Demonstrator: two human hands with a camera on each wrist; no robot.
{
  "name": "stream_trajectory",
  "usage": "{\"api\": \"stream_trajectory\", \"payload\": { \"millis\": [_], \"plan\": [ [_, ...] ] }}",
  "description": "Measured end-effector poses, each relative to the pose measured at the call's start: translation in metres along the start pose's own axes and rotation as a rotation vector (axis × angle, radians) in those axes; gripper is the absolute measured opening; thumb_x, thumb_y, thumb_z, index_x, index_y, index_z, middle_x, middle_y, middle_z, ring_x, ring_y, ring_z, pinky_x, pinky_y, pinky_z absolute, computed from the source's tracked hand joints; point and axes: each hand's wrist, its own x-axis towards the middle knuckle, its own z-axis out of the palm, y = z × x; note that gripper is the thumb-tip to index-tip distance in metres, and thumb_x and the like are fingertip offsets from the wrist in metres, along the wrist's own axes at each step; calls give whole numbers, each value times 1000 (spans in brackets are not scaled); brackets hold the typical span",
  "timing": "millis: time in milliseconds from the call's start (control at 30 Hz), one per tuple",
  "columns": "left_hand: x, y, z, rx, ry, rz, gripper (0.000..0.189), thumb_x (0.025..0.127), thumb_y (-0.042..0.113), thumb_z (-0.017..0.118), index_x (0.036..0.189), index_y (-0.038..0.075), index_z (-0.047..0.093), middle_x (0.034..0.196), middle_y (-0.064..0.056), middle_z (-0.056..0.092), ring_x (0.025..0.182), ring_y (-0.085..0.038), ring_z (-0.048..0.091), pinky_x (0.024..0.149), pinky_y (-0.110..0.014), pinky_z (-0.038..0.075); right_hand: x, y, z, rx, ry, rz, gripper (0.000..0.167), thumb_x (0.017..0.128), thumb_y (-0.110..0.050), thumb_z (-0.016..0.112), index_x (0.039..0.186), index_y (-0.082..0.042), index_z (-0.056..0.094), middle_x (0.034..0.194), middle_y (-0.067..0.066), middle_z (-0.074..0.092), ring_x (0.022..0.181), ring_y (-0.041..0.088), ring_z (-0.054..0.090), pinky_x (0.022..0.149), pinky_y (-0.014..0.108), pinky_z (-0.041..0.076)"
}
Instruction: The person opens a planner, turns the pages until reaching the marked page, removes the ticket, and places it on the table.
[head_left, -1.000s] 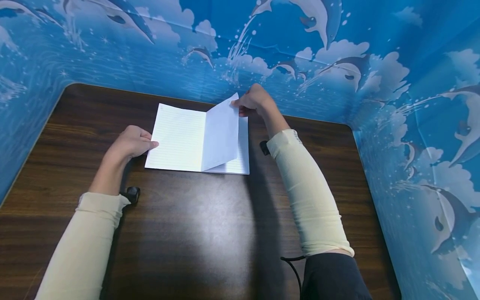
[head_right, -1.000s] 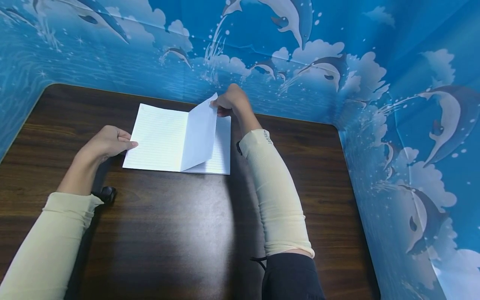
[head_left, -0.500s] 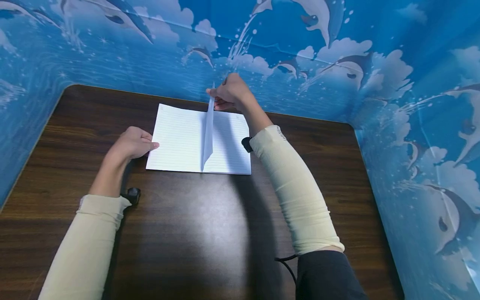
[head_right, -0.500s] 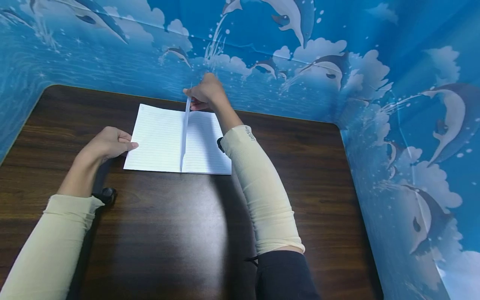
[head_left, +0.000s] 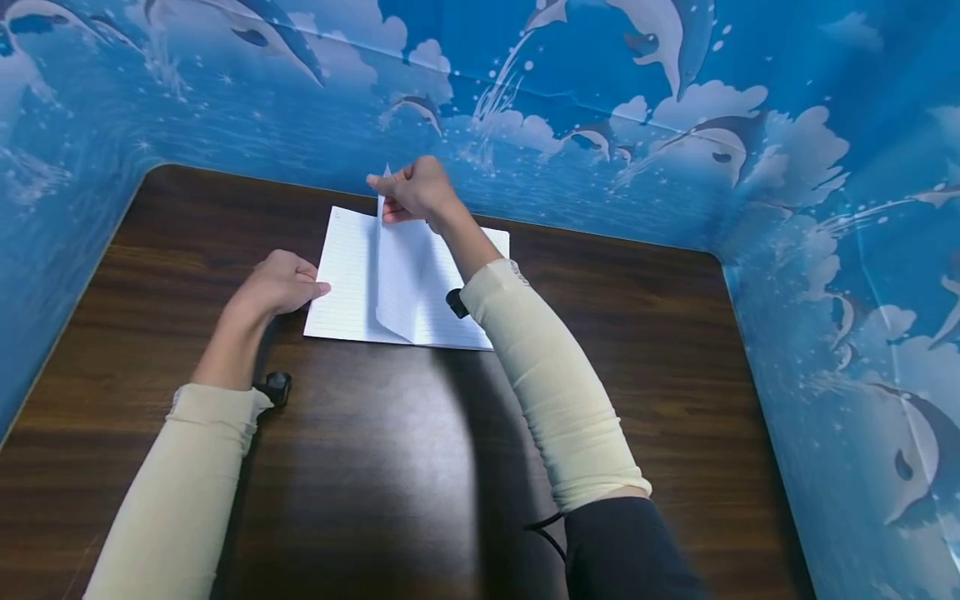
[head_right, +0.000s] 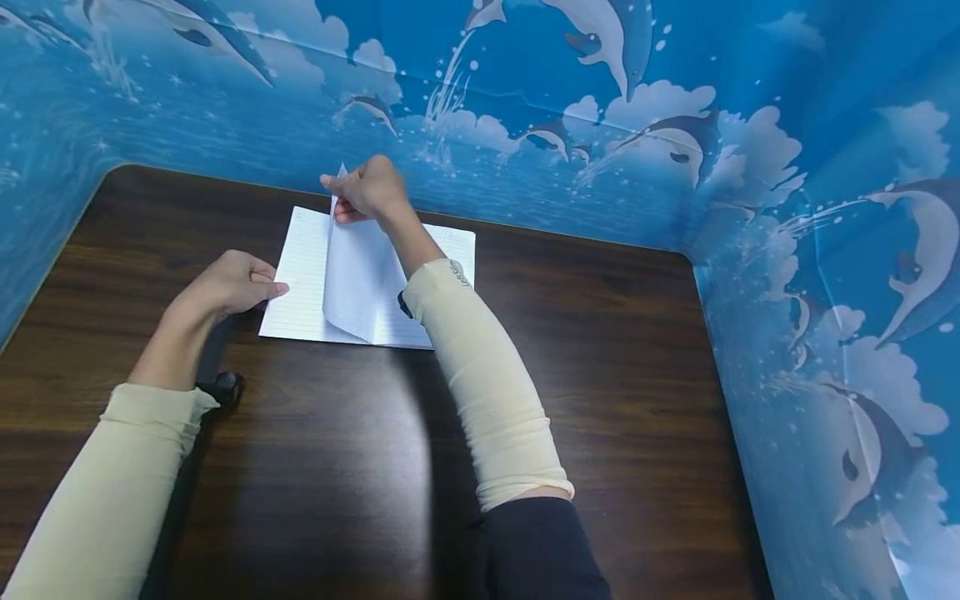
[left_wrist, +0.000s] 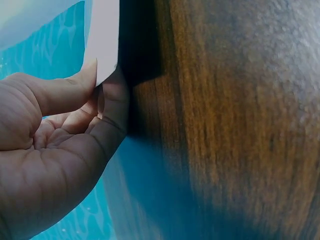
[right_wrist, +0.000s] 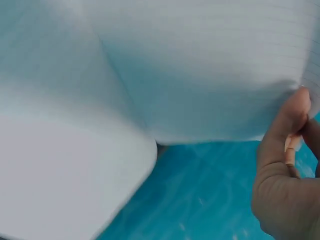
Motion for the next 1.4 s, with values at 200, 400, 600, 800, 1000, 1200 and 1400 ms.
{"api": "stream_trajectory", "payload": {
  "millis": [200, 400, 600, 800, 1000, 1200, 1400],
  "plan": [
    [6, 0, 2, 19, 20, 47, 37, 109, 22, 59, 121, -12, 64, 109, -26, 65, 99, -36, 59, 87, -53, 54, 14, 14, 20, 64, 9, -9, 33, 103, -25, 74, 90, 5, 76, 60, 6, 64, 50, 12, 63, 70, 29, 63],
    [9, 1, 3, -2, 16, 98, 30, 110, 16, 55, 89, -5, 61, 70, -1, 45, 66, -17, 42, 63, -34, 39, 24, 22, 38, 30, 7, 6, 37, 105, -25, 71, 110, 11, 76, 60, 5, 62, 50, 11, 61, 67, 25, 61],
    [7, 4, 6, -75, 7, 92, 37, 114, 14, 47, 127, -18, 60, 86, -12, 62, 80, -21, 59, 75, -33, 48, 34, 35, 57, -14, 58, -6, 33, 106, -19, 70, 80, 1, 69, 57, 3, 62, 47, 9, 61, 60, 21, 58],
    [7, 3, 8, -195, -9, 58, 61, 117, 38, 33, 117, -15, 62, 86, -6, 61, 74, -13, 61, 69, -29, 52, 44, 48, 74, -59, 115, 45, 21, 105, -13, 71, 92, 3, 76, 60, 3, 63, 48, 8, 60, 57, 19, 57],
    [5, 0, 8, -138, -9, 71, 61, 110, 43, 59, 128, -15, 67, 94, -8, 70, 83, -18, 58, 71, -33, 47, 49, 58, 87, -68, 144, 76, 14, 103, -8, 72, 101, 4, 77, 60, 3, 63, 47, 8, 60, 56, 19, 57],
    [0, -3, 2, -97, -4, 79, 57, 106, 22, 65, 141, -21, 52, 137, -33, 64, 110, -29, 54, 93, -44, 50, 47, 58, 92, 40, 113, 52, 8, 99, 2, 73, 103, 7, 77, 83, 17, 78, 56, 12, 65, 65, 24, 62],
    [-5, -6, -1, -101, 11, 74, 55, 106, 19, 65, 140, -22, 53, 123, -29, 65, 101, -26, 51, 92, -45, 49, 46, 54, 98, -52, 89, 31, 10, 98, 4, 74, 107, 5, 79, 104, 21, 82, 65, 15, 71, 66, 22, 62]
  ]
}}
